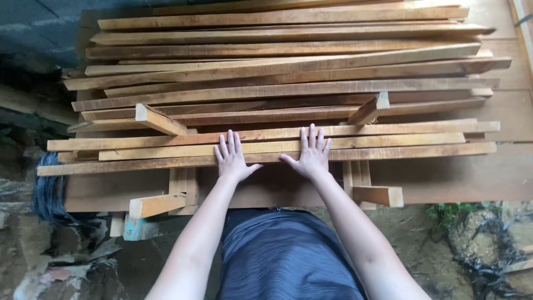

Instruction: Organizing and stacking wooden planks on a rack.

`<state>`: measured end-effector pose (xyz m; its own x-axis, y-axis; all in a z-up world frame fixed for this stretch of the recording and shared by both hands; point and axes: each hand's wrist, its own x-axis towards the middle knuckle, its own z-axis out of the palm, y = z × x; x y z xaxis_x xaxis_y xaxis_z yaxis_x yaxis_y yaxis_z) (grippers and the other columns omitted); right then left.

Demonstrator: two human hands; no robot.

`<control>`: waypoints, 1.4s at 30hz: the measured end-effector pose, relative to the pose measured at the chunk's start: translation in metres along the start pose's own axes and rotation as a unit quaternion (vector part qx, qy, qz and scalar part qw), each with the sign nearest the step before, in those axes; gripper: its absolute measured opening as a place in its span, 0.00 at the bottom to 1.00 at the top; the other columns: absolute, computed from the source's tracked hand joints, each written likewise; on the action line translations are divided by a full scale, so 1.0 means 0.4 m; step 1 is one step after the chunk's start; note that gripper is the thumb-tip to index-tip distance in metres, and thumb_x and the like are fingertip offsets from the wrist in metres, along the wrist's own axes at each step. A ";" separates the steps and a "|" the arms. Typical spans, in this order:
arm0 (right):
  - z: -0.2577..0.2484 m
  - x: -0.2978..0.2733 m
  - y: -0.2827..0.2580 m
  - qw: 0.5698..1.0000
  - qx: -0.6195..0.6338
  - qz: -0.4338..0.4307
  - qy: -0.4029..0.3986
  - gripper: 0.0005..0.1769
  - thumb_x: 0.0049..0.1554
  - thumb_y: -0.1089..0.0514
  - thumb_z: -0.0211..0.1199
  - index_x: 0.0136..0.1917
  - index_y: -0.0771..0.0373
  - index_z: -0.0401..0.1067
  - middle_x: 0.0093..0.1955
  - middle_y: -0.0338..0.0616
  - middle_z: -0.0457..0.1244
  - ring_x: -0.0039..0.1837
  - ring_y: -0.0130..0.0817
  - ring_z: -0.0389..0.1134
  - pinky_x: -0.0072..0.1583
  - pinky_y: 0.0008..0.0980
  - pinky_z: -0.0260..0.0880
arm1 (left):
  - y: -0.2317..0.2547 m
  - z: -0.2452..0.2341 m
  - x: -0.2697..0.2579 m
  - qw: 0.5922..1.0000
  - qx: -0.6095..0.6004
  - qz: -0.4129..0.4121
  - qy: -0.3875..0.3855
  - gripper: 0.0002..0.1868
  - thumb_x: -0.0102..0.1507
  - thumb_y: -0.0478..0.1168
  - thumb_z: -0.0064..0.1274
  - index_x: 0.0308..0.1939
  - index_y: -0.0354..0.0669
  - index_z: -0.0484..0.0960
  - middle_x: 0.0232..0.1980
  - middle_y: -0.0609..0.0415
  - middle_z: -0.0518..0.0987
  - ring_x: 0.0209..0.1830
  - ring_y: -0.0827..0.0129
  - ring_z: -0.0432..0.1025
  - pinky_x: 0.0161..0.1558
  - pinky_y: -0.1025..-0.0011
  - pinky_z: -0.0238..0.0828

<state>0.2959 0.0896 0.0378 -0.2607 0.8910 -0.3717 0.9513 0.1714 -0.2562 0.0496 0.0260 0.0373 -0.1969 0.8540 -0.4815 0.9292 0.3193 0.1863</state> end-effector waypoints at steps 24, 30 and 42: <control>-0.034 -0.009 -0.031 0.999 -0.004 0.038 -0.032 0.65 0.51 0.13 0.51 0.86 0.52 0.37 0.89 0.46 0.27 0.87 0.53 0.24 0.81 0.62 0.28 | -0.017 -0.011 0.014 0.998 -0.016 0.017 -0.056 0.69 0.58 0.77 0.51 0.82 0.40 0.29 0.85 0.45 0.24 0.83 0.42 0.17 0.78 0.40 0.14; -0.033 -0.011 -0.031 0.999 -0.004 0.042 -0.030 0.66 0.50 0.12 0.52 0.86 0.50 0.38 0.89 0.44 0.28 0.87 0.52 0.25 0.81 0.61 0.30 | -0.009 -0.024 0.004 0.998 -0.020 0.016 -0.051 0.69 0.58 0.76 0.52 0.82 0.40 0.30 0.85 0.45 0.24 0.84 0.41 0.18 0.79 0.40 0.15; -0.352 0.157 0.114 0.981 0.022 -0.017 -0.193 0.62 0.50 0.14 0.53 0.82 0.57 0.50 0.80 0.57 0.54 0.80 0.51 0.55 0.77 0.53 0.54 | 0.003 -0.013 -0.008 1.000 0.001 0.006 0.022 0.69 0.56 0.80 0.50 0.82 0.41 0.36 0.86 0.44 0.30 0.84 0.39 0.26 0.79 0.39 0.25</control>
<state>0.3462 0.2124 0.1286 -0.3429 0.6585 -0.6700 0.9353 0.1730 -0.3087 0.0496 0.0258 0.0433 -0.2001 0.8752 -0.4405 0.9319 0.3089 0.1904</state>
